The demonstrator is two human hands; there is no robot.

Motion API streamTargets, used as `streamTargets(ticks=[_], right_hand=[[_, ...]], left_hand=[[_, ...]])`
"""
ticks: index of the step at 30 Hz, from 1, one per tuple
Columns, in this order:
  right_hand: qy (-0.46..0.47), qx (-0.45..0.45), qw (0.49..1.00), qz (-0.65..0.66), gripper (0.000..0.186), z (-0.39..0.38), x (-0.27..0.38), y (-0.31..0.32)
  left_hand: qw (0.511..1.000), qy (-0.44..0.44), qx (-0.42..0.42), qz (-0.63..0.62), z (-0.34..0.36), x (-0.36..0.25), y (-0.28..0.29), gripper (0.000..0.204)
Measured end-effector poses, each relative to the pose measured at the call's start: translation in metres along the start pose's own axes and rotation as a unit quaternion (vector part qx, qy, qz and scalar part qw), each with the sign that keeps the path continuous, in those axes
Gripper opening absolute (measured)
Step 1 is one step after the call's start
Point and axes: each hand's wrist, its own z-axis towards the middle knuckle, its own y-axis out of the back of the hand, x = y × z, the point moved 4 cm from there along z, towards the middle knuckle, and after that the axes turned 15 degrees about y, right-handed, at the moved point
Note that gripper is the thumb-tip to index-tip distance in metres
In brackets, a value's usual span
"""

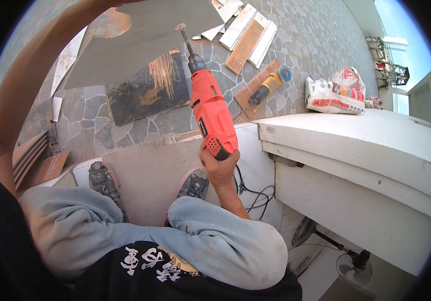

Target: Drilling a hole into a ceramic or stone tile using a handheld power drill.

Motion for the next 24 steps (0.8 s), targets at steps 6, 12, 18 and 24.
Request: streamTargets(ticks=[6,12,18,24], right_hand=[[-0.002,-0.002,1.000,0.009,0.011,-0.003,-0.011,0.003],[0.046,0.003,0.995,-0.089,0.014,-0.007,-0.025,0.014],[0.052,0.001,0.995,-0.089,0.011,-0.008,-0.028,0.015],[0.034,0.003,0.995,-0.095,0.011,-0.011,-0.029,0.017]], left_hand=[[1.000,-0.004,0.004,-0.015,0.002,0.002,0.002,0.027],[1.000,-0.009,0.011,-0.018,0.004,0.002,0.000,0.027],[1.000,0.001,0.013,-0.005,0.004,-0.001,-0.004,0.026],[1.000,-0.014,-0.026,0.003,-0.001,-0.002,0.005,0.026]])
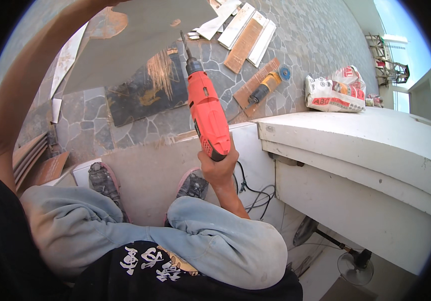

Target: Drilling a hole into a ceramic or stone tile using a handheld power drill.

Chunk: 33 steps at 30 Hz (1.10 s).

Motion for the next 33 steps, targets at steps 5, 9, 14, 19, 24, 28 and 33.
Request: streamTargets(ticks=[5,9,14,19,24,28,33], right_hand=[[-0.123,-0.049,0.990,0.055,0.015,-0.013,0.000,0.000],[-0.092,-0.012,0.994,0.052,0.026,-0.009,0.014,0.006],[0.036,0.012,0.998,0.047,0.028,0.007,0.026,0.002],[0.057,0.018,0.997,0.043,0.024,0.015,0.023,0.000],[0.060,0.002,0.997,0.039,0.020,0.015,0.017,0.002],[0.046,0.021,0.998,-0.044,0.045,0.012,0.017,0.000],[0.083,0.024,0.991,-0.100,0.054,0.013,0.026,-0.003]], left_hand=[[0.998,0.051,-0.038,-0.009,-0.004,0.014,0.021,0.028],[0.998,0.049,-0.026,-0.033,0.000,0.016,0.021,0.028],[0.999,0.019,-0.025,-0.024,0.002,0.013,0.011,0.029],[0.999,0.031,-0.010,-0.021,-0.002,0.010,0.010,0.028],[1.000,0.022,-0.014,0.009,-0.006,0.000,0.003,0.029],[0.999,0.025,-0.016,0.028,-0.007,-0.005,-0.005,0.029],[0.998,-0.006,-0.036,0.058,-0.004,-0.009,-0.010,0.029]])
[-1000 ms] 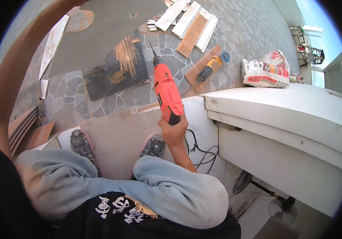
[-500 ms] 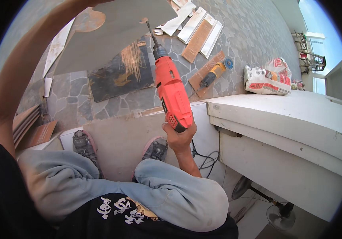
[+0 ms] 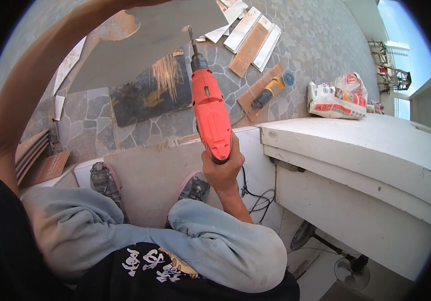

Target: Drilling a hole into a ceramic or stone tile using a handheld power drill.

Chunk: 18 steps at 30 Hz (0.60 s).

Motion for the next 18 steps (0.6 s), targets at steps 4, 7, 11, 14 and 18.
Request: streamTargets(ticks=[4,7,11,14,18], right_hand=[[0.019,0.001,1.000,-0.008,0.057,0.0038,0.0029,-0.0004],[0.015,-0.005,1.000,-0.003,0.051,0.0038,0.0025,-0.0019],[0.028,-0.020,0.999,-0.012,0.045,0.0034,0.0037,-0.0034],[0.035,-0.018,0.999,-0.020,0.044,0.0036,0.0026,-0.0044],[0.042,-0.009,0.999,-0.015,0.044,0.0035,-0.0035,-0.0061]], left_hand=[[0.999,0.022,0.029,-0.008,0.0056,0.0012,-0.0050,0.029],[0.999,0.025,0.024,-0.010,0.0062,0.0018,-0.0060,0.030],[0.999,0.024,0.021,-0.003,0.0070,0.0015,-0.0066,0.031],[1.000,0.023,0.014,0.004,0.0065,0.0010,-0.0060,0.031],[0.999,0.028,0.022,-0.004,0.0066,0.0006,-0.0051,0.031]])
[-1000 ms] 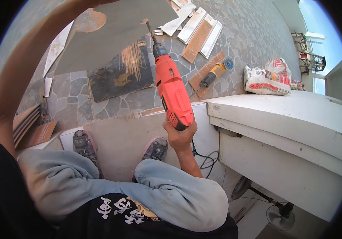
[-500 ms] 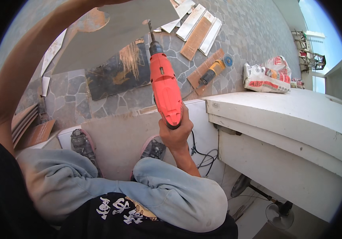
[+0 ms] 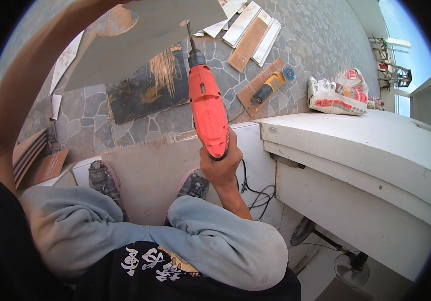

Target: Drilling a hole into a ceramic or stone tile using a handheld power drill.

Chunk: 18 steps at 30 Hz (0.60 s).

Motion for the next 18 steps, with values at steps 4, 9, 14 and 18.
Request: streamTargets(ticks=[4,9,14,18], right_hand=[[-0.022,0.005,1.000,0.010,0.045,-0.003,-0.009,0.001],[-0.075,0.013,0.996,0.052,0.038,-0.008,-0.016,0.004],[-0.178,0.029,0.973,0.147,0.030,-0.012,-0.024,0.003],[-0.162,0.030,0.974,0.158,0.032,-0.013,-0.021,0.003]], left_hand=[[1.000,0.009,0.006,0.003,0.002,-0.001,-0.001,0.031],[1.000,-0.012,-0.003,-0.011,0.001,-0.003,-0.002,0.030],[1.000,0.007,0.009,0.007,0.003,-0.003,-0.007,0.029],[0.999,-0.036,-0.001,-0.006,0.000,-0.007,-0.009,0.029]])
